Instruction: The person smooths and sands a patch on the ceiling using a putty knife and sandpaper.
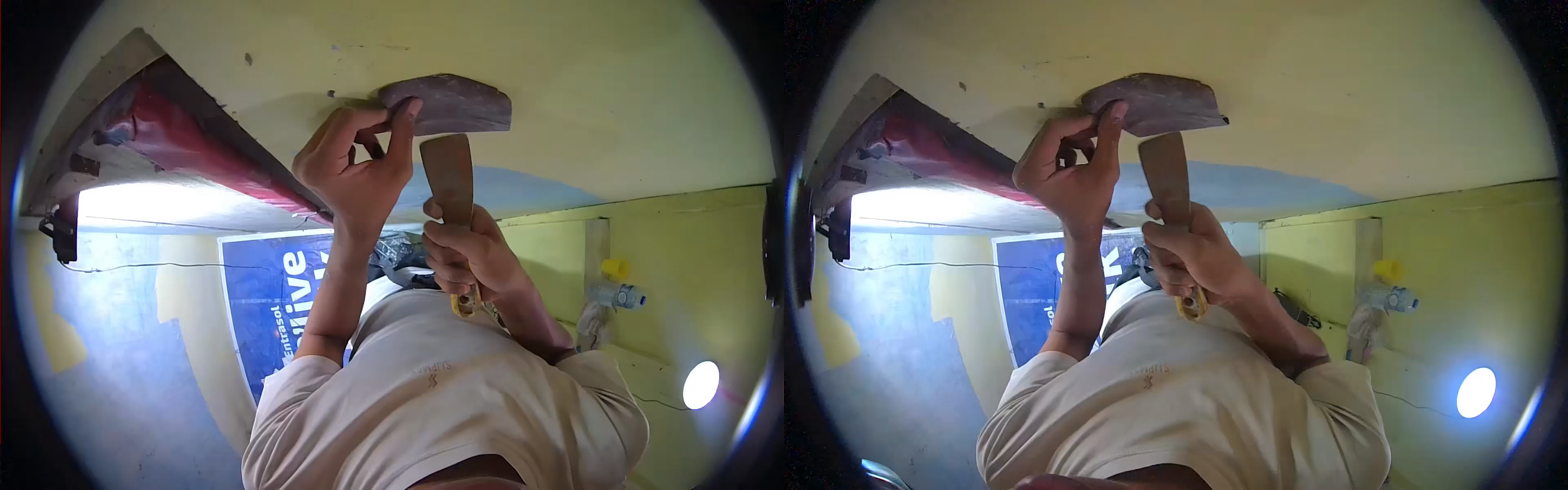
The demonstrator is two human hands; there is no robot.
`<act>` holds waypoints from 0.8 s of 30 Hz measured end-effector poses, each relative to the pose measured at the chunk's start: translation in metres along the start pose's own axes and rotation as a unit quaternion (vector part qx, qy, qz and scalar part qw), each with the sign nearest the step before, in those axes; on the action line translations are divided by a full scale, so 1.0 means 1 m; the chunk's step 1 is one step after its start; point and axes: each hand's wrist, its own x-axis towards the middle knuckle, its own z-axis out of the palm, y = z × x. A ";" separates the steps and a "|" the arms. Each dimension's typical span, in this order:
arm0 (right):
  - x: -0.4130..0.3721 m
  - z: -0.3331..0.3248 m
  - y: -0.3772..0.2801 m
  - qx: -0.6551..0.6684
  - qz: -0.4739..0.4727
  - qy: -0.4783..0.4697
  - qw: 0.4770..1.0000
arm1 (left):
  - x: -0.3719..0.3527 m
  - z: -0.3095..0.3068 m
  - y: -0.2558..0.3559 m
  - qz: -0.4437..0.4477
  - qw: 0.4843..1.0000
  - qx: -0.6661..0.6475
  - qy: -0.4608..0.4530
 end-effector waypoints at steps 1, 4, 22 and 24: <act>0.000 0.008 -0.006 -0.003 -0.012 -0.011 1.000 | 0.000 0.000 0.000 -0.016 1.000 -0.006 -0.003; 0.013 0.015 -0.013 0.014 -0.036 -0.038 0.999 | 0.000 -0.004 -0.005 -0.057 0.998 -0.025 -0.010; 0.010 -0.006 -0.013 -0.018 -0.063 -0.011 0.998 | 0.001 -0.003 0.002 -0.070 0.996 -0.049 0.011; 0.010 -0.028 0.004 0.018 -0.016 0.027 0.999 | -0.003 -0.001 0.004 -0.066 0.997 -0.040 0.007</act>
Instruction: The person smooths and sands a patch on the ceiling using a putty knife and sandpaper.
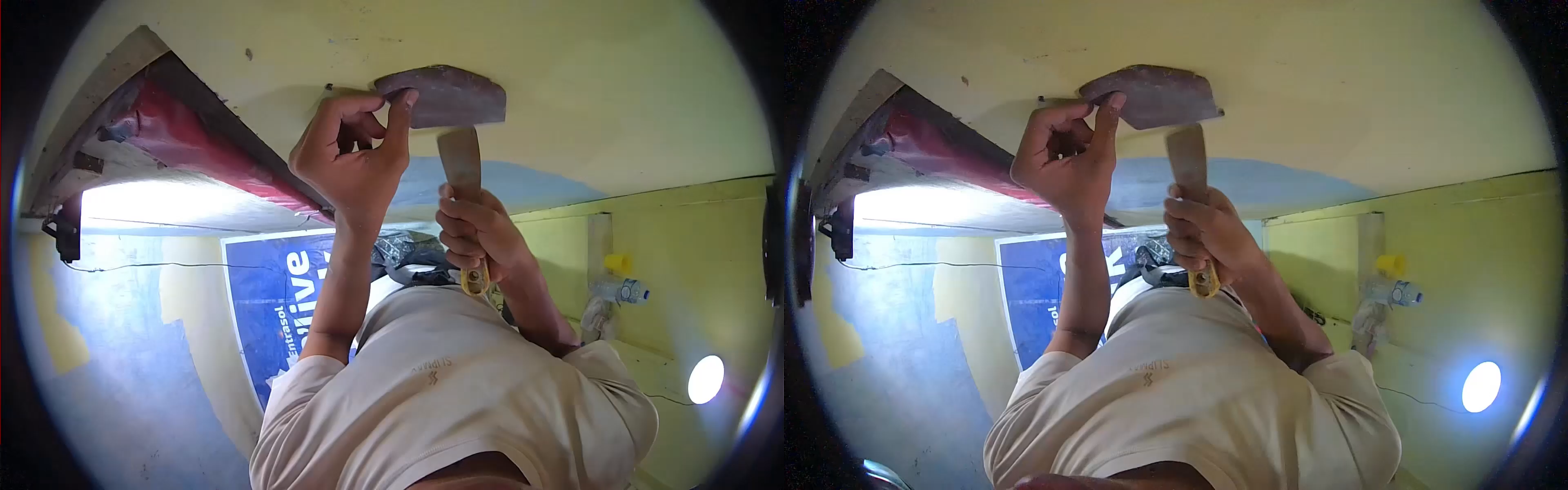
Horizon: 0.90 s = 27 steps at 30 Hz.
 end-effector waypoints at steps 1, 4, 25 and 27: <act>-0.002 -0.008 0.003 0.014 0.023 0.019 0.999 | -0.001 0.002 0.000 0.003 1.000 0.003 0.001; -0.023 0.001 -0.004 -0.042 0.028 -0.007 0.999 | -0.004 0.008 -0.006 0.015 1.000 -0.016 0.018; -0.015 0.034 -0.016 0.002 -0.003 -0.081 0.997 | 0.001 0.003 -0.003 0.106 0.993 0.035 -0.028; -0.007 0.042 -0.012 0.026 -0.023 -0.060 0.998 | 0.001 0.003 -0.005 0.103 0.994 0.027 -0.025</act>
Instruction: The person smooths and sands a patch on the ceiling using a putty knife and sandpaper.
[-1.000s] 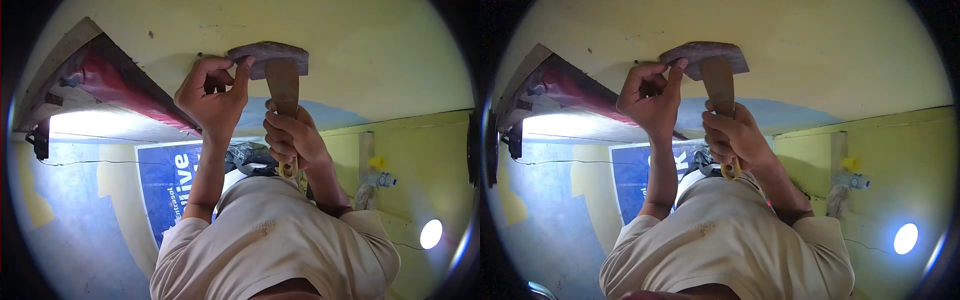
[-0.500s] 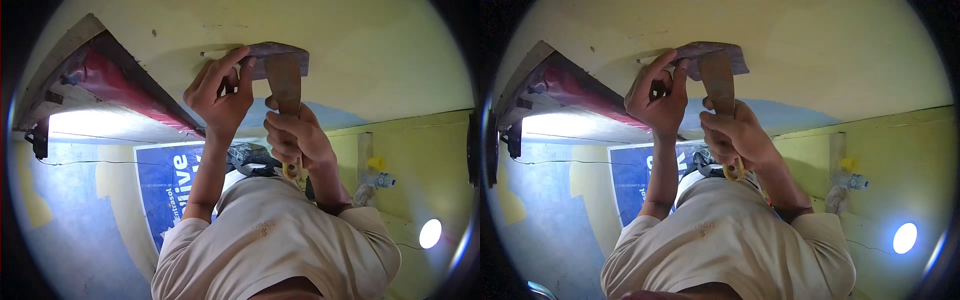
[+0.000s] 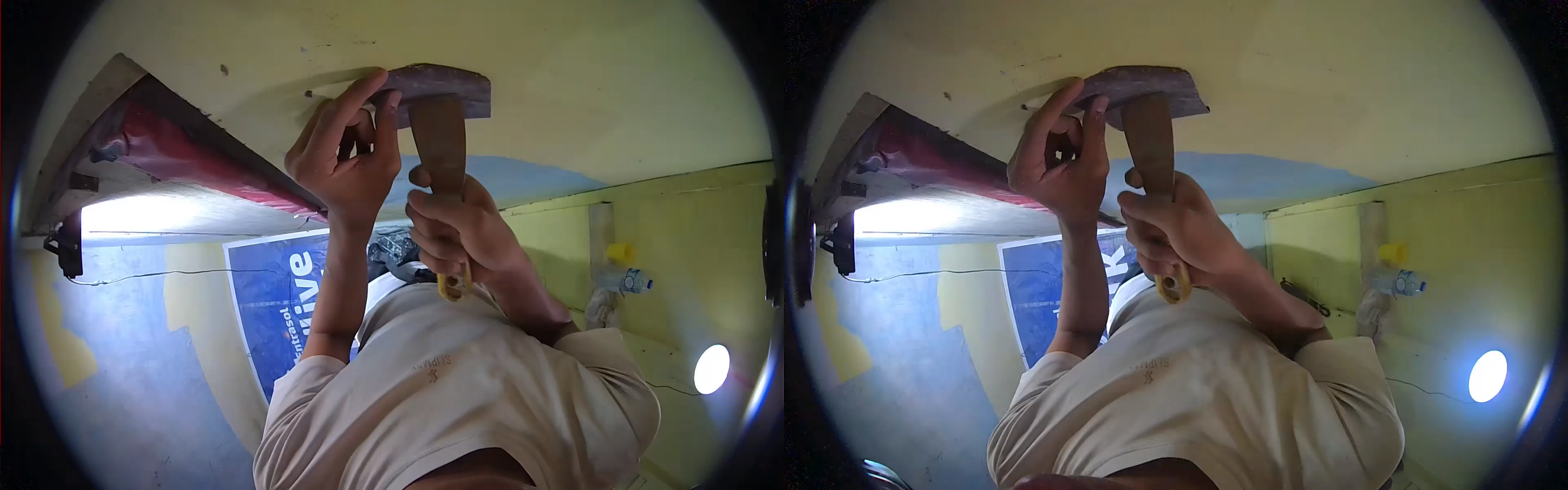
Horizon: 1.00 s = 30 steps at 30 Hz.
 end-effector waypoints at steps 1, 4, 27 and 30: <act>0.002 0.001 0.001 0.012 -0.011 0.009 1.000 | 0.000 0.001 0.000 0.000 1.000 -0.003 0.002; 0.009 -0.017 0.022 0.038 0.019 0.065 0.997 | 0.000 0.000 0.000 0.002 1.000 0.015 -0.007; -0.016 -0.011 0.000 -0.062 0.001 -0.014 0.998 | 0.006 -0.003 0.005 -0.001 1.000 -0.002 -0.023; -0.013 0.005 -0.022 -0.050 -0.026 -0.022 0.998 | 0.007 -0.004 0.007 -0.035 0.999 0.009 -0.019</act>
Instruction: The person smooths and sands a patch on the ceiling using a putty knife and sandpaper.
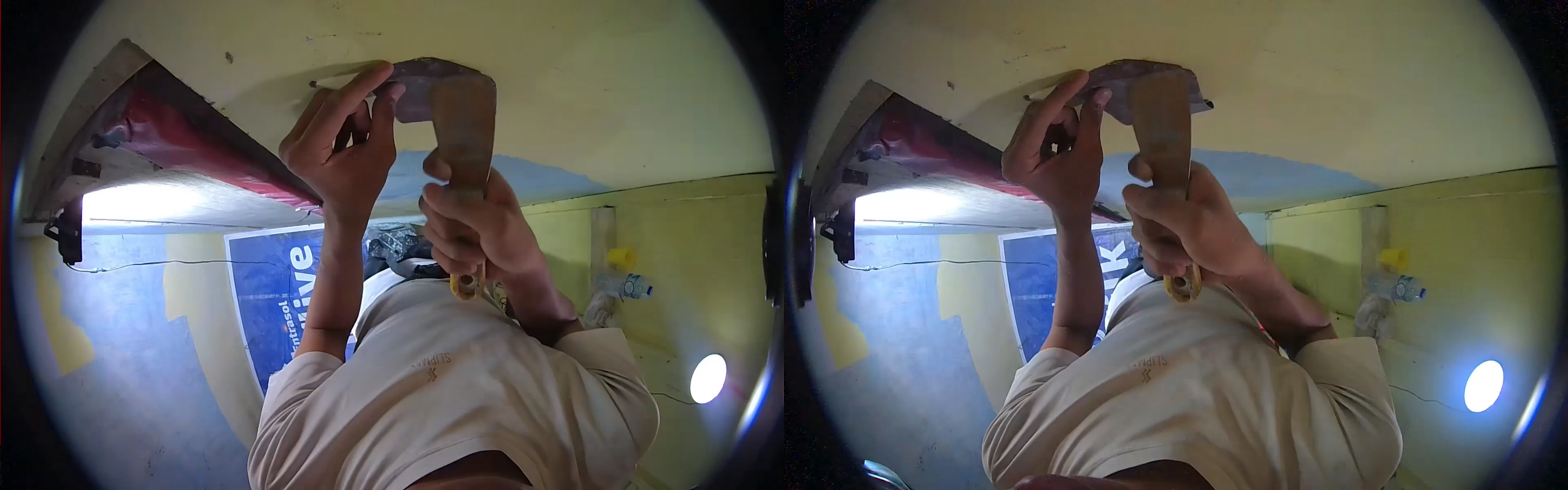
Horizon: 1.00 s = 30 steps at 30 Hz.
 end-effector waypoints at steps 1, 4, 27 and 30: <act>0.002 0.000 -0.004 0.004 -0.003 0.001 1.000 | -0.001 0.001 -0.002 0.012 1.000 -0.005 0.003; 0.011 -0.024 0.014 0.003 0.008 0.014 1.000 | 0.000 0.002 -0.007 0.034 0.999 -0.014 0.005; -0.005 -0.046 0.036 0.005 0.049 -0.028 0.998 | -0.005 0.005 -0.002 0.018 1.000 -0.011 -0.009; -0.006 -0.058 0.037 -0.008 -0.011 -0.072 0.997 | -0.007 0.007 -0.002 0.019 1.000 -0.014 -0.014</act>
